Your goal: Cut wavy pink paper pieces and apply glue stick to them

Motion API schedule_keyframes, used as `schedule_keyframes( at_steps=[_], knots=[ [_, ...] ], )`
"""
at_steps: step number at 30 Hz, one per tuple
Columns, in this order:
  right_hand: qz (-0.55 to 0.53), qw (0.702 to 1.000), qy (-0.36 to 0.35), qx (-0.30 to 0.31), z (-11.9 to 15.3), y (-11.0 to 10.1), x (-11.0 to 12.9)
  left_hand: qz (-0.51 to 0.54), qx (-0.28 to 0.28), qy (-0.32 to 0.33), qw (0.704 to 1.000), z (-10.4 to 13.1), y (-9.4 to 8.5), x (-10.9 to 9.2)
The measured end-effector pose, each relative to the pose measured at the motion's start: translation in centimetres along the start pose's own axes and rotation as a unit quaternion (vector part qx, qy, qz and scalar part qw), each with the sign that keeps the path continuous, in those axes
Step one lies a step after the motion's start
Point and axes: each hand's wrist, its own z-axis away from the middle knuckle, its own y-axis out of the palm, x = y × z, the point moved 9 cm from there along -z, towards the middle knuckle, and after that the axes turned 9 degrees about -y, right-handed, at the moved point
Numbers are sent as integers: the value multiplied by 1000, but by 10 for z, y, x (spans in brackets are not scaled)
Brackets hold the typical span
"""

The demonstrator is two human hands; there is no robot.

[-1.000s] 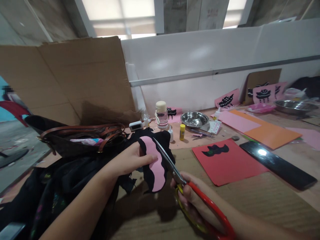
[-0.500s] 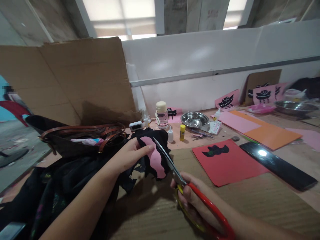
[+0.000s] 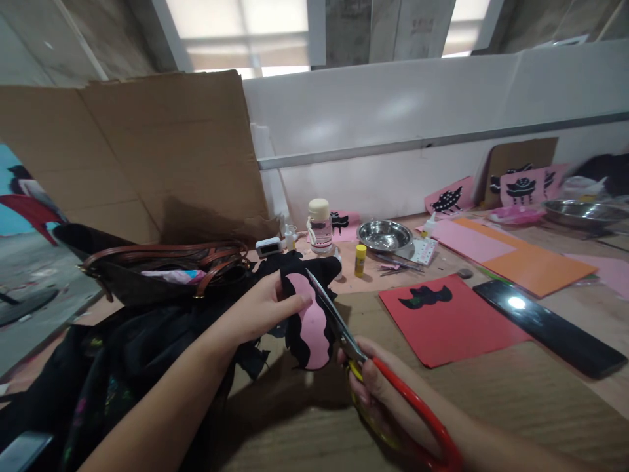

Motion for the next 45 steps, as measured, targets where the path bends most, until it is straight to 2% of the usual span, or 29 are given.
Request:
schedule_keyframes(
  at_steps=[6, 21, 27, 37, 45],
  knots=[
    [-14, 1000, -14, 10, -1, 7, 13, 7, 8, 0, 1000, -1, 0, 2],
    [-23, 999, -20, 19, 3, 13, 24, 16, 3, -30, 999, 1, -3, 0],
    [-42, 999, 0, 24, 4, 12, 20, 25, 6, -32, 999, 0, -3, 1],
    [-14, 1000, -19, 20, 1, 11, 10, 23, 10, -17, 1000, -2, -9, 2],
    [5, 1000, -19, 8, -4, 7, 11, 12, 26, -21, 999, -1, -4, 1]
  ],
)
